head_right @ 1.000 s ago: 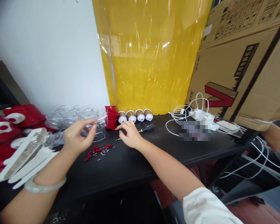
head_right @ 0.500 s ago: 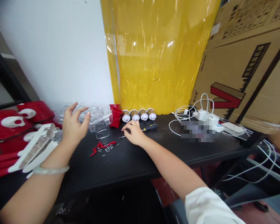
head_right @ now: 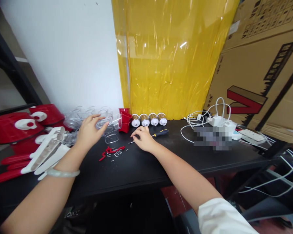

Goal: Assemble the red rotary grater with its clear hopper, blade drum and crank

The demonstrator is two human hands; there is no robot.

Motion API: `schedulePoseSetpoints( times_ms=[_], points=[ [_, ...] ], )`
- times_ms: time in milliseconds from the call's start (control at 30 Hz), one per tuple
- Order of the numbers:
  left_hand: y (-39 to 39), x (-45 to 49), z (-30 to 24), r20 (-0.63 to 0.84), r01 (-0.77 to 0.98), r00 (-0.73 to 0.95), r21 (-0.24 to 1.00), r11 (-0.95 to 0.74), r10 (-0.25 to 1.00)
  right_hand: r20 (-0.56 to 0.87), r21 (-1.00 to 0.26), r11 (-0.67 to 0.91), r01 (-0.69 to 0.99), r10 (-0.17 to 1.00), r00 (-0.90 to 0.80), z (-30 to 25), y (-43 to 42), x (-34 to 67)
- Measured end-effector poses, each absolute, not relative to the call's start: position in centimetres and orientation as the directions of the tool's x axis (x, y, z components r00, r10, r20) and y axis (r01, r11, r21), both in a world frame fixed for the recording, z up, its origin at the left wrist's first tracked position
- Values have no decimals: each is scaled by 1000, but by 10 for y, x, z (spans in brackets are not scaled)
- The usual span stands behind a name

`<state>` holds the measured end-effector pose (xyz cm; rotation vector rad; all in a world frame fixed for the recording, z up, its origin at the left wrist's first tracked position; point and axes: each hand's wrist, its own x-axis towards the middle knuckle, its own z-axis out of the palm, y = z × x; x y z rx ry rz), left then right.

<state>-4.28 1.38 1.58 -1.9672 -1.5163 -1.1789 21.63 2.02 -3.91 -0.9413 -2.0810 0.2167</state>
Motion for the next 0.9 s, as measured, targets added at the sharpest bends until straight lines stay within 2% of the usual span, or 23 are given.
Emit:
schedulePoseSetpoints(
  times_ms=[467,900],
  points=[
    [13,-42,18,806,930,103,130,-344,583,594,-433,711,555,688,-418,-41,22,216],
    [14,-40,15,821,910,108,145,-388,560,558,-436,697,569,706,-436,-39,19,215]
  ],
)
